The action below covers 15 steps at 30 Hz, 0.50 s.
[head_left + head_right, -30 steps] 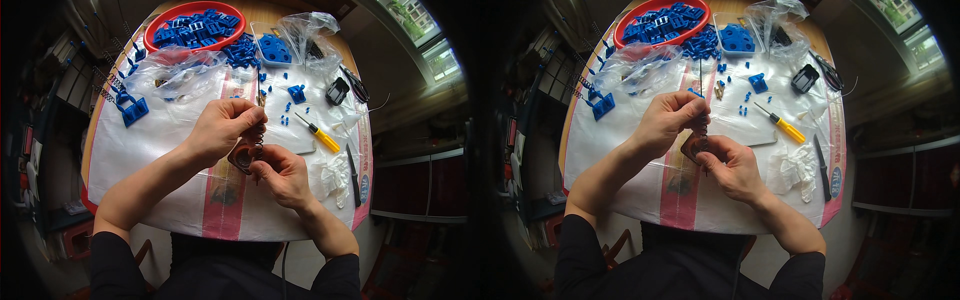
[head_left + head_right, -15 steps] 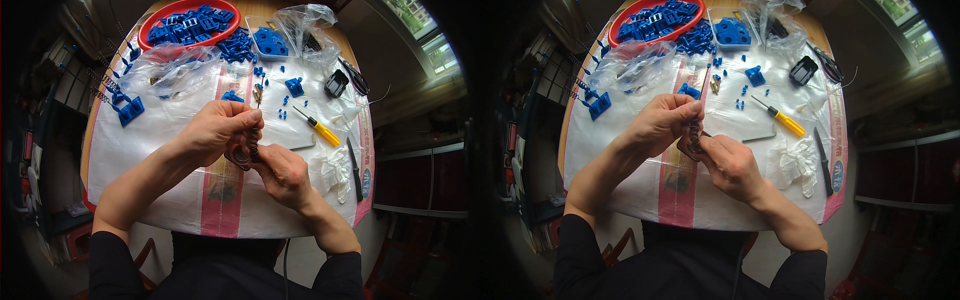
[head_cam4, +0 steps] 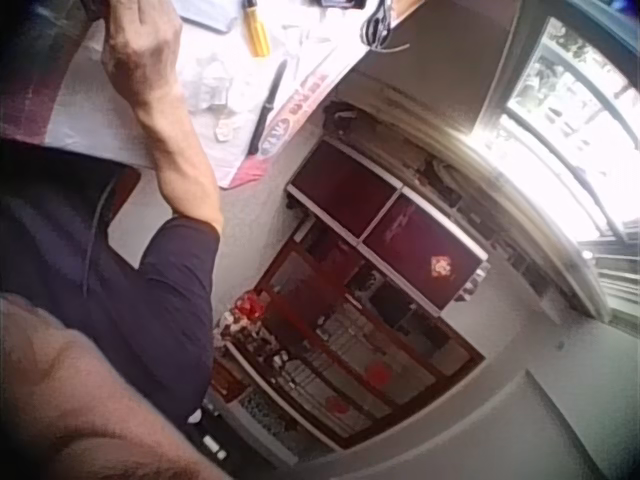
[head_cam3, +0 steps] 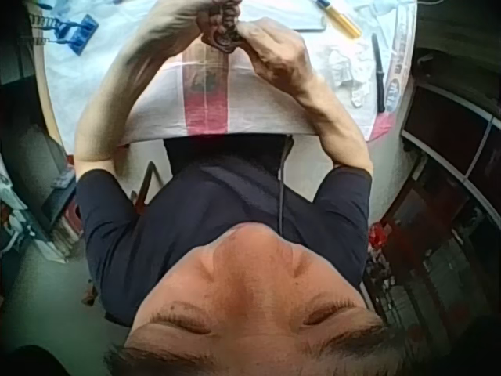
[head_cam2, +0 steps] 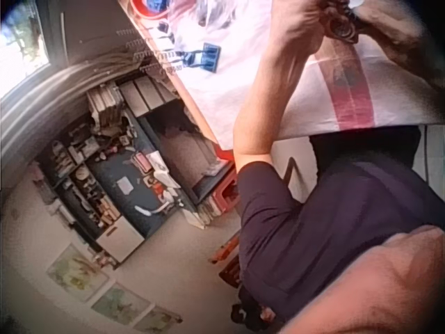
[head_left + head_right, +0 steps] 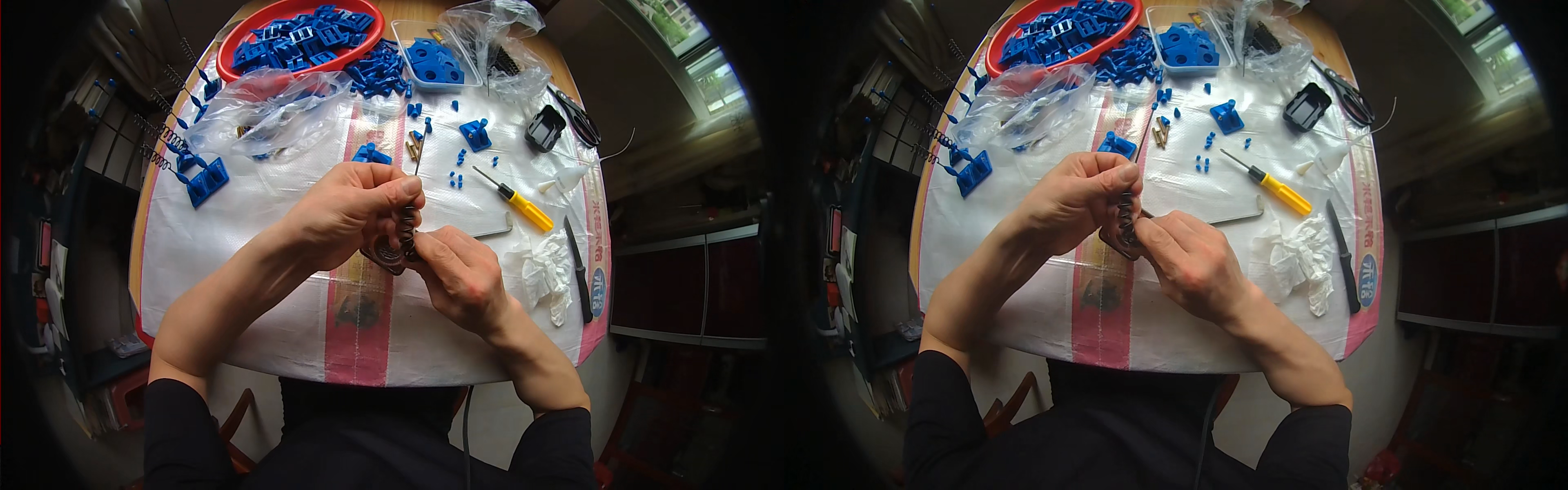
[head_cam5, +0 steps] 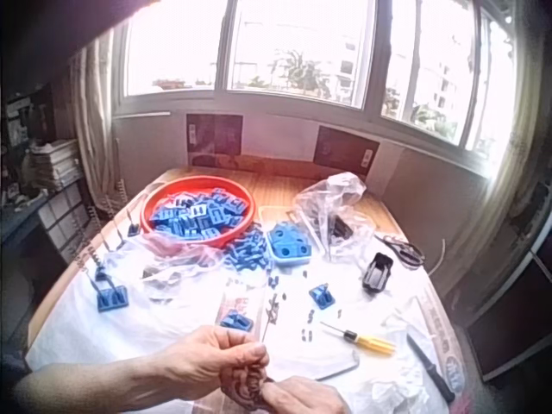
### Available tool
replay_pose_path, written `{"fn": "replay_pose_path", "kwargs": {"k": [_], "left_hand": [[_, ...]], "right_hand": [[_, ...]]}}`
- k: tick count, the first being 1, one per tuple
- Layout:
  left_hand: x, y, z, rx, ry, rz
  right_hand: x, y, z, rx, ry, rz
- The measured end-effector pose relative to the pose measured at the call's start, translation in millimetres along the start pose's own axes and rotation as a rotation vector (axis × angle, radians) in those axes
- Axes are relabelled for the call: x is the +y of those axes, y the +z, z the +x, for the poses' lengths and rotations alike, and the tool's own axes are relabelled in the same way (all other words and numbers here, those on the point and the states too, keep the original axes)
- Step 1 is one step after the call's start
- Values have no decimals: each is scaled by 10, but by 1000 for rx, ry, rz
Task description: The recorder is assembling small electronic or mechanical components involving a wire coil and plastic housing.
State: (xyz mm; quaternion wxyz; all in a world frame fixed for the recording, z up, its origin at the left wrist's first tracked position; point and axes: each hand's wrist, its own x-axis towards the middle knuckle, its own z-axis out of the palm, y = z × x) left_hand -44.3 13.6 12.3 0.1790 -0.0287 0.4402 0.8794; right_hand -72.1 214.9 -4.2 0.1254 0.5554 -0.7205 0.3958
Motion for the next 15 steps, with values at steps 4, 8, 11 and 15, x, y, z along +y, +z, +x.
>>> {"fn": "replay_pose_path", "kwargs": {"k": [4,8,11,15], "left_hand": [[20,15,-10,-13,-15,-9],[21,16,-11,-19,-18,-17],[4,14,-2,3,-9,-10],[7,8,4,-8,-10,-19]], "right_hand": [[19,2,-10,4,-15,-21],[26,13,-11,13,-22,-18],[24,14,-4,17,-25,-21],[25,9,0,16,-21,-6]]}}
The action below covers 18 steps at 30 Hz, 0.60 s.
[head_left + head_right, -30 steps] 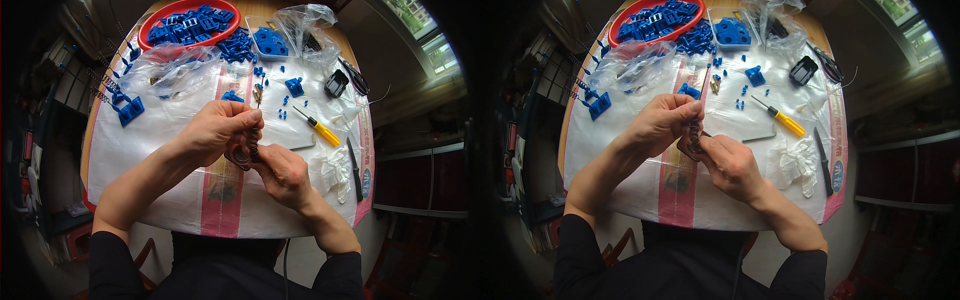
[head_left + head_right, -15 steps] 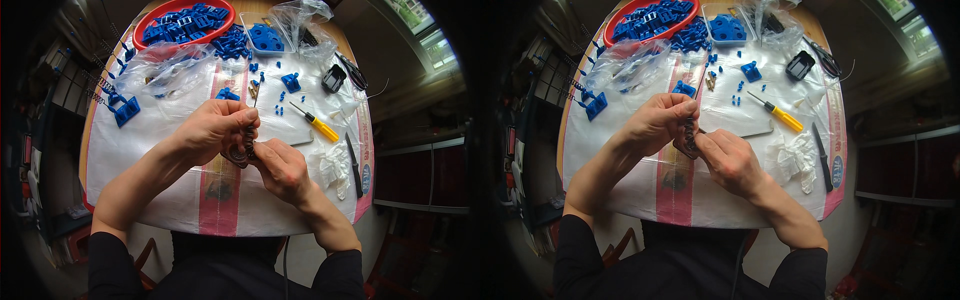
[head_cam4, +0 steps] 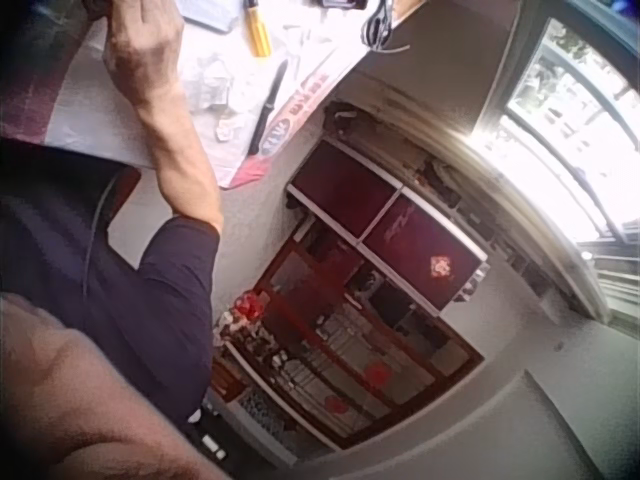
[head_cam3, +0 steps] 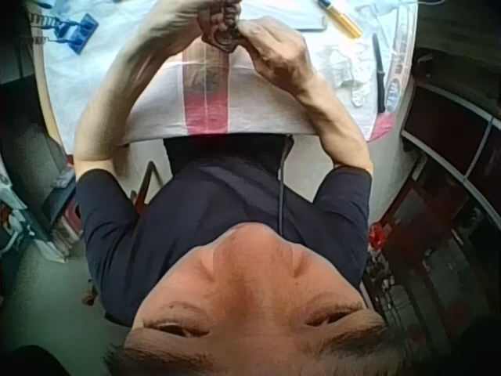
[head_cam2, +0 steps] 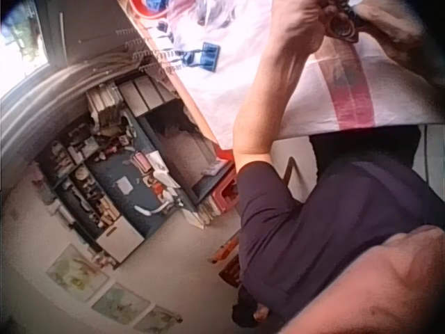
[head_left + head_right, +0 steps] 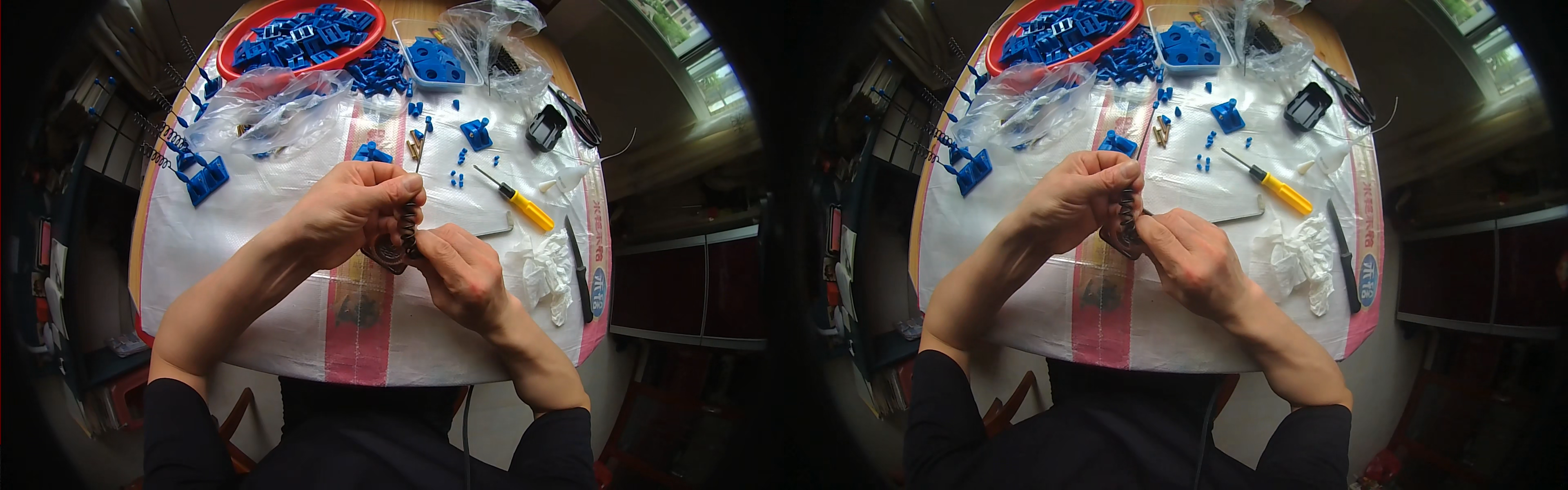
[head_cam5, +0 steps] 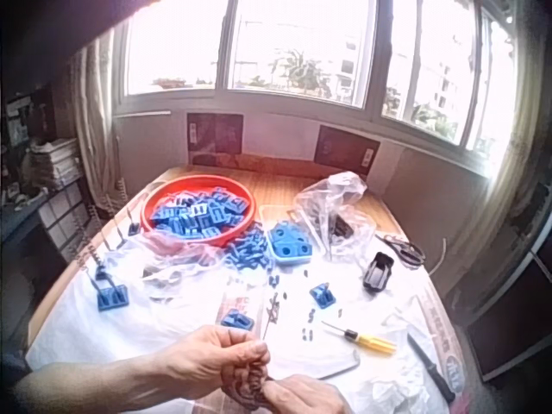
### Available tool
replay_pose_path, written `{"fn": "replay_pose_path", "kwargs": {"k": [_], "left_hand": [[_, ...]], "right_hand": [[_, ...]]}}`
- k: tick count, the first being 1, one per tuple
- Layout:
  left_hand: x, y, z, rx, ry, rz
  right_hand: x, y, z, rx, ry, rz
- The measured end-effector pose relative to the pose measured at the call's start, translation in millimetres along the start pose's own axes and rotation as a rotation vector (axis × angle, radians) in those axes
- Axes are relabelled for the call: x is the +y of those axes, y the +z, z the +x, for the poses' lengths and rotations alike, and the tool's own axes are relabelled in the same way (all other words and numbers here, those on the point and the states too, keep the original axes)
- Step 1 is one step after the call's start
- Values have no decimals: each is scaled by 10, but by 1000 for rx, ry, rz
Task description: The recorder is assembling small electronic or mechanical components involving a wire coil and plastic housing.
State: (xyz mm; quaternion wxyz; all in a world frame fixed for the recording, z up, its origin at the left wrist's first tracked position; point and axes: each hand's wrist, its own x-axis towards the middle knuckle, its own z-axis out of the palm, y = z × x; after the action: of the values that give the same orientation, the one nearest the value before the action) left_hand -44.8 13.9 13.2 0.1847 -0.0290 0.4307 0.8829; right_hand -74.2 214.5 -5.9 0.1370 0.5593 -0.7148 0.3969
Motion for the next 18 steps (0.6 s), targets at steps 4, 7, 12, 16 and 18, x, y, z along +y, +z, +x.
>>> {"fn": "replay_pose_path", "kwargs": {"k": [4,7,12,16,18], "left_hand": [[-8,-19,-1,1,1,-1],[-16,-17,4,11,6,-1],[-10,-26,4,-8,3,-15],[-19,-30,15,-14,19,-6],[-15,-25,10,-8,24,-5]], "right_hand": [[-13,7,-1,-5,17,-1],[-9,11,4,8,13,4],[1,11,1,2,11,7],[-1,7,-3,-4,16,5],[0,15,0,2,16,5]]}}
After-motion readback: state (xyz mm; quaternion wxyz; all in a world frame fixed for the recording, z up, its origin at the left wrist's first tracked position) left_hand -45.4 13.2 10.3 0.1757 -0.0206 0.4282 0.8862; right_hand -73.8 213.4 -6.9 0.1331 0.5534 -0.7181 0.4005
